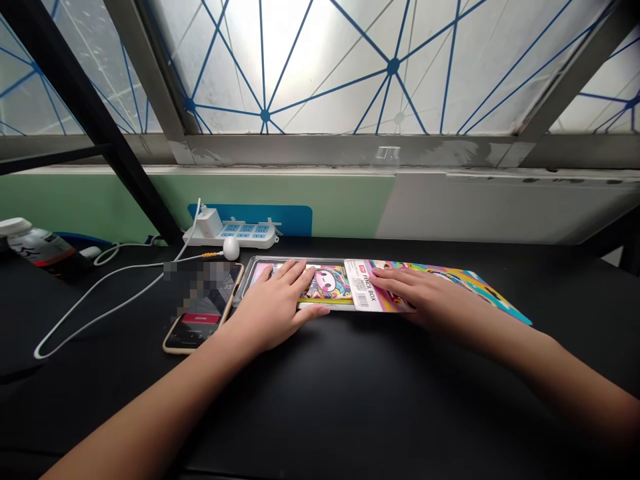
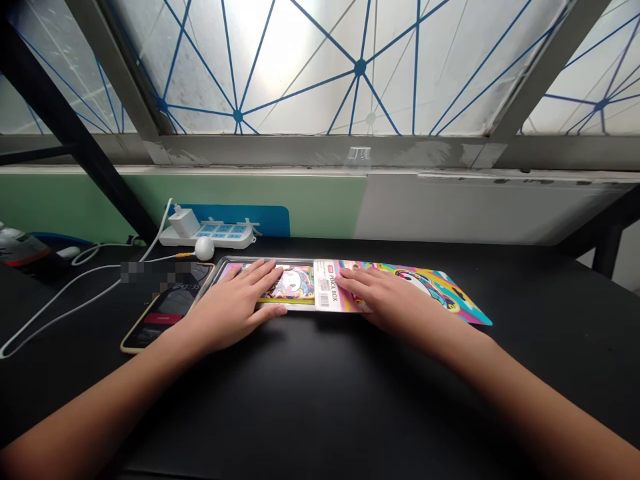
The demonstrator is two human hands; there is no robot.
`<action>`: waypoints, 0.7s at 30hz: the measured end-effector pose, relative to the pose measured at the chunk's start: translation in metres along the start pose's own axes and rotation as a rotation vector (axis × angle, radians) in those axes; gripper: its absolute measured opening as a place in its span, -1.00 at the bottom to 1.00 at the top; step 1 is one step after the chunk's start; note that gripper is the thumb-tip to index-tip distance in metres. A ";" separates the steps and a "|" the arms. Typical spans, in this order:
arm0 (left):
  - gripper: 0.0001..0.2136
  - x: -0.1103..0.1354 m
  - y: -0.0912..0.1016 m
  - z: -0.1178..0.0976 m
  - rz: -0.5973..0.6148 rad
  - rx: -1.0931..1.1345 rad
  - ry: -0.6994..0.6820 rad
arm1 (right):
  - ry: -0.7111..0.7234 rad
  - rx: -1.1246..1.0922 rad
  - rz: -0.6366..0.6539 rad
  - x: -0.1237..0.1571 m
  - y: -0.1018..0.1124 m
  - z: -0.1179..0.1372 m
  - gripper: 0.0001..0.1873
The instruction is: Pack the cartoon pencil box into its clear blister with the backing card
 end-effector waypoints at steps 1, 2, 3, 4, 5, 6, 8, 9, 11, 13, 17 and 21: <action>-0.32 -0.001 0.000 0.002 0.001 0.010 0.008 | -0.026 0.010 0.021 0.002 0.000 -0.004 -0.34; -0.34 -0.001 0.000 0.005 0.001 0.021 0.016 | -0.045 0.025 0.042 0.003 0.000 -0.007 -0.28; -0.35 -0.002 0.000 0.007 0.000 0.030 0.021 | -0.057 0.044 0.058 0.003 0.000 -0.009 -0.23; -0.36 -0.003 0.000 0.009 -0.001 0.037 0.023 | -0.054 0.065 0.064 0.003 0.001 -0.010 -0.18; -0.36 -0.004 0.000 0.012 -0.004 0.041 0.023 | -0.041 0.090 0.059 0.002 0.003 -0.010 -0.16; -0.35 -0.005 -0.001 0.014 -0.007 0.041 0.022 | -0.024 0.118 0.045 0.001 0.006 -0.011 -0.15; -0.34 -0.006 -0.001 0.017 -0.008 0.034 0.021 | 0.011 0.178 0.010 0.000 0.013 -0.014 -0.19; -0.34 -0.006 -0.001 0.018 -0.004 0.032 0.020 | 0.025 0.205 -0.005 0.000 0.017 -0.016 -0.21; -0.35 -0.007 -0.002 0.020 0.006 0.031 0.014 | 0.044 0.245 -0.033 0.000 0.025 -0.021 -0.23; -0.36 -0.007 -0.002 0.021 0.010 0.034 0.005 | 0.054 0.281 -0.058 0.003 0.032 -0.022 -0.23; -0.36 -0.008 -0.002 0.023 0.012 0.039 -0.001 | 0.049 0.397 -0.066 0.006 0.038 -0.015 -0.31; -0.38 -0.010 0.002 0.022 0.030 0.037 -0.027 | 0.007 0.447 -0.075 0.010 0.049 -0.017 -0.35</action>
Point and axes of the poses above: each hand's wrist, its own x-axis away from the middle knuckle, its own y-axis out of the back of the hand, z = x × y, the point moved 7 cm from there along -x, towards the middle knuckle, and after that the axes turned 7 degrees about -x, right-handed, at the moved point
